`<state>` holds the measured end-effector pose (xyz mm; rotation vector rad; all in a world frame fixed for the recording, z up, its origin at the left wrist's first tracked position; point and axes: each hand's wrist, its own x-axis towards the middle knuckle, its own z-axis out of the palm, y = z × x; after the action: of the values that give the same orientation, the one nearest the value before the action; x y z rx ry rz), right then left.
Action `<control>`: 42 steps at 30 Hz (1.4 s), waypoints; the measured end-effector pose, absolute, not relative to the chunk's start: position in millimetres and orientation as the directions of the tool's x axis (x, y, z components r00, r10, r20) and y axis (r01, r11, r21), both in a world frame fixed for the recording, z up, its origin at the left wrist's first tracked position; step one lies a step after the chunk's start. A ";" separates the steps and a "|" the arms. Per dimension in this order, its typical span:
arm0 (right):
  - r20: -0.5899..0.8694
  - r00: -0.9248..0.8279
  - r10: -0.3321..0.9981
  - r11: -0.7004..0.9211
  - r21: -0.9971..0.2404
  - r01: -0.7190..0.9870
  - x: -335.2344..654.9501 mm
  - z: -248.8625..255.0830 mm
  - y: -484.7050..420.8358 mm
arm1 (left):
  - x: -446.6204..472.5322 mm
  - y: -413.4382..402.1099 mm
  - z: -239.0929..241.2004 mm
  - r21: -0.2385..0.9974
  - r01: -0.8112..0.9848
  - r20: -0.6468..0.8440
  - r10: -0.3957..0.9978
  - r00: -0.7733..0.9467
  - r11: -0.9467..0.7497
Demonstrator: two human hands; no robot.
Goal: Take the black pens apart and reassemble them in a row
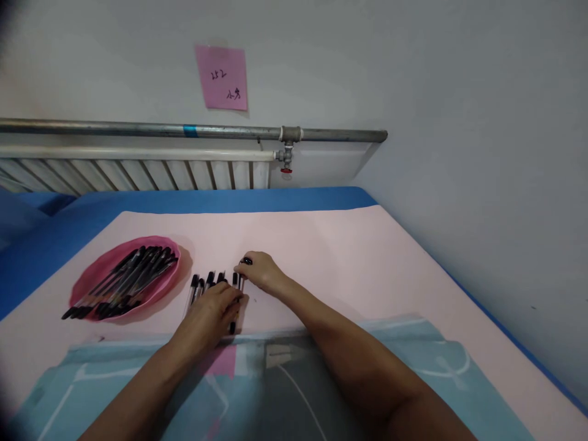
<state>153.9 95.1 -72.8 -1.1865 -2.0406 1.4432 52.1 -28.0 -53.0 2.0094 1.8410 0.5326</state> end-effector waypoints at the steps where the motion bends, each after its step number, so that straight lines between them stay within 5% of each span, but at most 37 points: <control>1: -0.161 -0.578 0.800 0.134 -0.891 0.434 153.5 -72.2 95.2 | 54.4 -28.9 -53.2 0.468 0.878 0.024 0.995 0.100 -0.100; 10: -0.147 -0.580 0.802 0.237 -0.812 0.534 150.3 -67.3 94.7 | 59.8 -30.6 -50.8 0.342 0.933 -0.099 0.983 0.154 -0.112; 23: -0.096 -0.478 0.873 0.246 -0.759 0.603 160.4 -62.8 108.7 | 57.6 -30.2 -53.8 0.396 0.912 -0.062 0.987 0.147 -0.111; 31: -0.190 -0.678 0.710 0.392 -0.694 0.605 167.9 -48.7 78.6 | 20.6 -27.9 -41.2 0.449 0.887 0.117 0.976 -0.183 0.113; 37: -0.341 -0.817 0.465 0.495 -0.664 0.559 166.3 -30.0 60.2 | 3.7 -25.2 -44.0 0.446 0.884 0.113 0.971 -0.211 0.141; 42: -0.399 -0.814 0.423 0.429 -0.703 0.567 165.4 -33.0 60.6 | 4.7 -25.8 -43.5 0.426 0.891 0.113 0.967 -0.227 0.159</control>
<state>165.4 60.6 -33.0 -0.9752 -2.7883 1.4790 4.7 -25.8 -43.5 1.8246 2.2426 0.6118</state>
